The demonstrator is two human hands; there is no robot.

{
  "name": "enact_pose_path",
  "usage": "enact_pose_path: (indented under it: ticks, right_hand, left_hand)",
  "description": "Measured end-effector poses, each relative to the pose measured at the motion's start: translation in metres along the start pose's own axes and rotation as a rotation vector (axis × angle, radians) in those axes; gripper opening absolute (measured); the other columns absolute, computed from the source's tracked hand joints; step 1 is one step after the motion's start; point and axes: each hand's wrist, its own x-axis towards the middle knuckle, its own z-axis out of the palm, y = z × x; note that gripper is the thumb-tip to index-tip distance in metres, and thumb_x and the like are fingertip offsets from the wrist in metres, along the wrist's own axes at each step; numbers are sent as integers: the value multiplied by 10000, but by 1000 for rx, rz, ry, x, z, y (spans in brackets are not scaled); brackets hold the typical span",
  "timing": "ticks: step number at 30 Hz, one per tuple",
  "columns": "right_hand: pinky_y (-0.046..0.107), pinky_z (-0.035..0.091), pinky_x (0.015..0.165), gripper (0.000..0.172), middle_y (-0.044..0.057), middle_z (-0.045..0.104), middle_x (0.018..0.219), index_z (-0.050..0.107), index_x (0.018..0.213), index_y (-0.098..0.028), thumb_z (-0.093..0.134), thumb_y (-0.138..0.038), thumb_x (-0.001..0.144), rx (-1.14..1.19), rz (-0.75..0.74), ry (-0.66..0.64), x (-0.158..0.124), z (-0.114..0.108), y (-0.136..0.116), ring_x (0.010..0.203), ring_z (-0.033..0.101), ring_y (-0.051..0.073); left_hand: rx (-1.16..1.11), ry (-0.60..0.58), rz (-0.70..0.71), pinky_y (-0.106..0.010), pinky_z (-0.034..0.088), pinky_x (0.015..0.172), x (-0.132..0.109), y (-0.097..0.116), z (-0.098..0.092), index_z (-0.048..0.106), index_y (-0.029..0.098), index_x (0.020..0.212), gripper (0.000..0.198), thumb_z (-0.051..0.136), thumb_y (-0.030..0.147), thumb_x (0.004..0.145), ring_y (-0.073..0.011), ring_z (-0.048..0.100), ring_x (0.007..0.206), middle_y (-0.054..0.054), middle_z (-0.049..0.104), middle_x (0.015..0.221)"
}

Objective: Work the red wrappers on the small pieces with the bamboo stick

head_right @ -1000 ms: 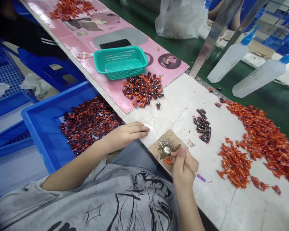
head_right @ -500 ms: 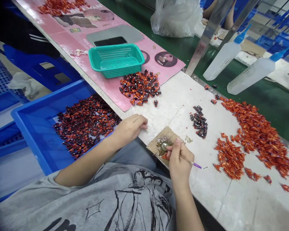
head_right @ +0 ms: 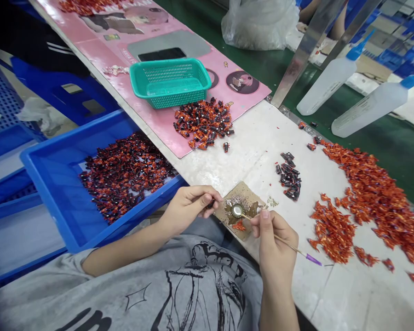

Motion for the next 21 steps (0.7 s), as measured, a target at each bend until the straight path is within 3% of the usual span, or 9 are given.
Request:
enact_pose_path:
  ticks: [3, 9, 17, 21]
  right_hand:
    - [236, 411, 538, 419, -12, 564, 559, 660, 671, -181, 734, -548, 860, -2, -10, -41, -2, -3, -4, 536, 500, 98]
    - [230, 431, 535, 345, -18, 561, 555, 673, 714, -201, 688, -477, 920, 13, -67, -109, -11, 1, -25, 538, 521, 104]
    - [210, 449, 544, 324, -22, 559, 558, 654, 690, -202, 664, -405, 942, -51, -145, -143, -16, 12, -40, 557, 556, 106]
    - [209, 450, 536, 355, -19, 561, 544, 639, 659, -196, 669, -419, 933, -79, -140, -143, -17, 13, -40, 546, 561, 110]
  left_hand:
    - [-198, -16, -136, -183, 416, 451, -2, 2, 8, 756, 116, 827, 489, 812, 592, 729, -76, 568, 508, -37, 670, 700]
    - [-326, -13, -210, -216, 504, 550, -9, 7, 17, 772, 131, 840, 366, 907, 425, 669, -134, 676, 643, -52, 729, 755]
    - [-273, 26, -158, -282, 595, 744, -15, 8, 19, 817, 183, 802, 255, 917, 369, 660, -156, 712, 774, -63, 793, 879]
    - [-280, 38, -128, -274, 606, 746, -16, 7, 18, 829, 198, 820, 196, 902, 325, 690, -148, 713, 772, -56, 788, 879]
